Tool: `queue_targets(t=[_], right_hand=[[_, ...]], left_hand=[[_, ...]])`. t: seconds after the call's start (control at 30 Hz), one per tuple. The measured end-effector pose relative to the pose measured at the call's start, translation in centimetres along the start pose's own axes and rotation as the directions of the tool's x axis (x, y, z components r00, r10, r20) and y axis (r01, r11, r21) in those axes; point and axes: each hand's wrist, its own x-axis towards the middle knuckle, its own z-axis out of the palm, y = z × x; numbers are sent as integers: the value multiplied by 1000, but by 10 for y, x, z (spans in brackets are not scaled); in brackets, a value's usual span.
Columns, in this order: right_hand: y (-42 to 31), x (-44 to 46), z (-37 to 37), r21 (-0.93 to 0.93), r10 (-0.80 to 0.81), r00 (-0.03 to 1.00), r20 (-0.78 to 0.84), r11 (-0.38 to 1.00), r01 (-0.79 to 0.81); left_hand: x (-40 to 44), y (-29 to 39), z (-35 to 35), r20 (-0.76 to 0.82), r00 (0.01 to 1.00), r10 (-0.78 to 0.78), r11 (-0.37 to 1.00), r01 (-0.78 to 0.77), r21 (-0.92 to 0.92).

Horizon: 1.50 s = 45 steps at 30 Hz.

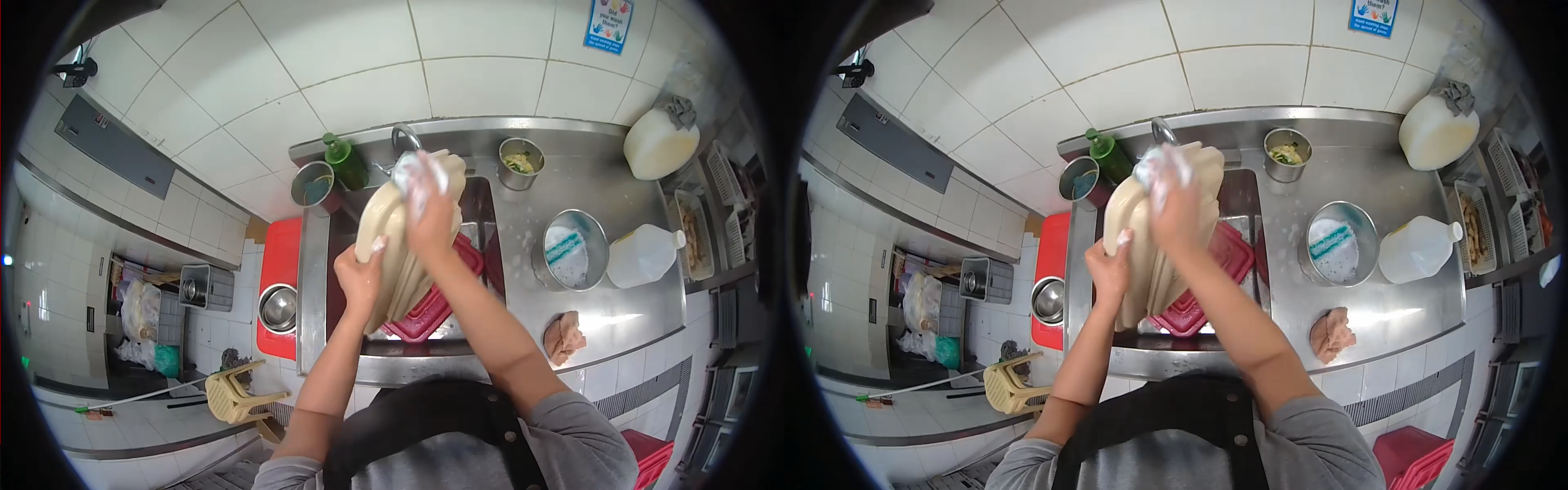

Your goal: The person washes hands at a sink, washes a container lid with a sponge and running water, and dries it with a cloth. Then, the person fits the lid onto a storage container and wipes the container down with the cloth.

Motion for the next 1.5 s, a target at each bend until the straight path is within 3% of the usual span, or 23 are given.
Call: queue_targets(t=[0.03,0.2,0.27,0.3,0.37,0.43,0.53,0.6,0.63,0.67,0.7,0.8,0.9,0.93,1.0,1.03,1.13,1.2,1.27,1.33,1.37,1.43,1.5], right_hand=[[0,-32,5,-24,-132,991,-27,991,131],[-16,-125,-21,-180,-321,919,231,914,364],[-8,-137,-22,-127,-548,783,293,790,600],[-12,-125,-24,-137,-556,780,288,782,608],[-32,-87,-35,-145,-311,924,222,927,347],[-31,-51,-45,-159,-5,984,179,987,33],[7,-11,-62,-23,137,988,70,991,-135],[41,-5,-67,120,446,883,150,878,-464],[35,-10,-62,-12,304,946,111,952,-305],[24,-25,-53,48,121,990,67,991,-124],[-6,-32,-51,-11,64,993,103,998,-63],[-43,-72,-42,188,2,986,168,982,-34],[-30,-79,-42,-36,-245,915,319,962,270],[-22,-72,-44,-29,-243,915,322,964,265],[-5,-53,-42,210,237,967,91,945,-251],[-9,-46,-44,205,248,963,101,942,-264],[-29,-40,-49,66,187,982,24,980,-188],[-41,-58,-52,224,85,956,281,963,-151],[-29,-59,-55,195,95,946,309,968,-160],[-16,-46,-59,241,-11,865,502,962,-128],[-10,-41,-53,237,7,870,493,961,-142],[7,-33,-40,138,-95,945,312,989,54],[29,-16,-37,32,-76,937,341,997,70]], left_hand=[[-4,0,-3,-59,998,0,1000,-1,-18],[-13,-2,-9,-169,985,-20,975,-19,-223],[-18,4,-15,-127,990,-64,973,33,-229],[-19,7,-14,-156,988,7,980,-38,-194],[-21,3,-12,-182,979,93,978,-125,-168],[-22,-2,-15,-186,977,104,982,-131,-134],[-22,-8,-19,-224,968,116,980,-148,-132],[-23,-9,-26,-231,972,40,971,-93,-222],[-23,1,-22,-274,961,49,940,-137,-314],[-20,2,-19,-281,958,54,939,-144,-313],[-18,1,-17,-269,963,17,939,-108,-326],[-19,4,-8,-270,961,-57,911,-60,-409],[-11,14,-8,-238,968,-76,883,-45,-467],[-14,15,-12,-205,974,-96,887,-10,-462],[-16,22,-17,-181,980,-81,878,-16,-479],[-17,26,-18,-151,987,-60,866,-23,-500],[-15,35,-17,-127,989,-83,844,2,-537],[-8,31,-21,-125,984,-126,832,36,-554],[-2,31,-23,-118,980,-159,819,64,-571],[-2,32,-24,-129,981,-142,777,30,-629],[0,32,-25,-113,983,-143,783,43,-621],[3,33,-22,-91,991,-103,814,31,-580],[7,36,-23,-111,990,-87,817,7,-577]])
